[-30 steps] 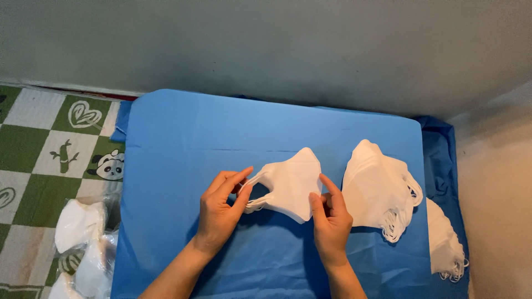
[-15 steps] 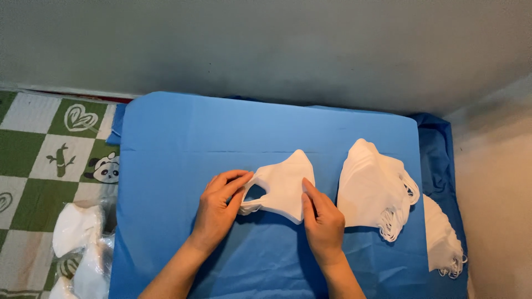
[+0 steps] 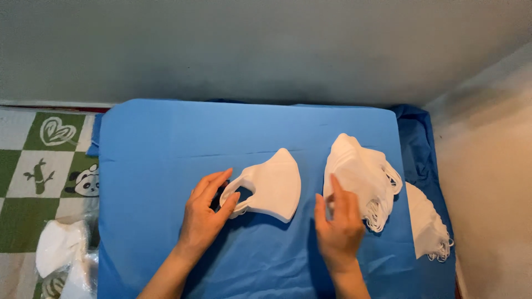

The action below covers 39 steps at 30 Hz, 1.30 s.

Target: Sorting and packaging white face masks into a plastic bag.

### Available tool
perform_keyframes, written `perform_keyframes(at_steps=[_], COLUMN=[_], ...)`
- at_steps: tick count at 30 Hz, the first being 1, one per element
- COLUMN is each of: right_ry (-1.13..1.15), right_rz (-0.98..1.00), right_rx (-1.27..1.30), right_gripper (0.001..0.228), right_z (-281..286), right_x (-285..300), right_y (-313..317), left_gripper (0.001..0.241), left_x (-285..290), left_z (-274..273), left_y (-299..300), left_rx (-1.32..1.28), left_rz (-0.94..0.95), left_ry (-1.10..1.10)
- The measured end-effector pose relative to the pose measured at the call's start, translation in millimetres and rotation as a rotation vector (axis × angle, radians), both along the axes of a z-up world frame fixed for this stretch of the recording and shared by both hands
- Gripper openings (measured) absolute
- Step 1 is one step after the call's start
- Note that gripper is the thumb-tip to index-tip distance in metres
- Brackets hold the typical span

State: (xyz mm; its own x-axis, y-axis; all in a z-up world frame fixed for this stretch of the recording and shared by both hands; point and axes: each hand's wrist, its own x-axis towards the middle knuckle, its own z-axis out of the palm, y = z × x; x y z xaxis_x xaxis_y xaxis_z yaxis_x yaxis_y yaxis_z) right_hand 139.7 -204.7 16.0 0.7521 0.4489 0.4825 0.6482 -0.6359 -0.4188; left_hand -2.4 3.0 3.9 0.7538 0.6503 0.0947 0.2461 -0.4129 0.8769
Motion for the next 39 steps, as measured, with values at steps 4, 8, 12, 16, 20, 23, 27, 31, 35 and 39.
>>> perform_keyframes(at_steps=[4, 8, 12, 16, 20, 23, 27, 31, 35, 39], right_ry=[-0.084, -0.036, 0.178, 0.319, 0.412, 0.468, 0.497, 0.585, 0.671, 0.6], right_rz=[-0.118, -0.128, -0.081, -0.079, -0.075, -0.078, -0.075, -0.04, -0.04, -0.031], right_rx=[-0.191, -0.257, -0.129, -0.145, -0.042, -0.007, -0.042, 0.098, 0.093, 0.006], right_gripper=[0.082, 0.09, 0.088, 0.091, 0.082, 0.076, 0.077, 0.071, 0.078, 0.085], right_z=[-18, -25, -21, -21, -13, -8, -16, -5, 1, -10], right_x=[11, 15, 19, 25, 23, 24, 31, 32, 38, 43], right_y=[-20, -23, -29, -36, -35, -35, -41, -43, -43, -46], left_gripper=[0.05, 0.05, 0.051, 0.051, 0.051, 0.051, 0.053, 0.051, 0.053, 0.053], left_x=[0, 1, 0, 0, 0, -1, -1, -1, -1, -1], left_z=[0, 3, 2, -2, 3, 3, -16, -1, 0, -8], left_y=[0, -2, -1, 0, -1, -1, 3, -1, -1, 2], left_rx=[-0.019, -0.042, -0.04, -0.012, -0.05, -0.049, 0.01, -0.028, -0.041, -0.014], left_rz=[-0.017, -0.008, -0.014, -0.034, -0.018, -0.019, -0.03, -0.017, -0.016, -0.023], left_ry=[0.043, -0.035, -0.037, 0.004, -0.049, -0.04, 0.043, -0.067, -0.033, 0.023])
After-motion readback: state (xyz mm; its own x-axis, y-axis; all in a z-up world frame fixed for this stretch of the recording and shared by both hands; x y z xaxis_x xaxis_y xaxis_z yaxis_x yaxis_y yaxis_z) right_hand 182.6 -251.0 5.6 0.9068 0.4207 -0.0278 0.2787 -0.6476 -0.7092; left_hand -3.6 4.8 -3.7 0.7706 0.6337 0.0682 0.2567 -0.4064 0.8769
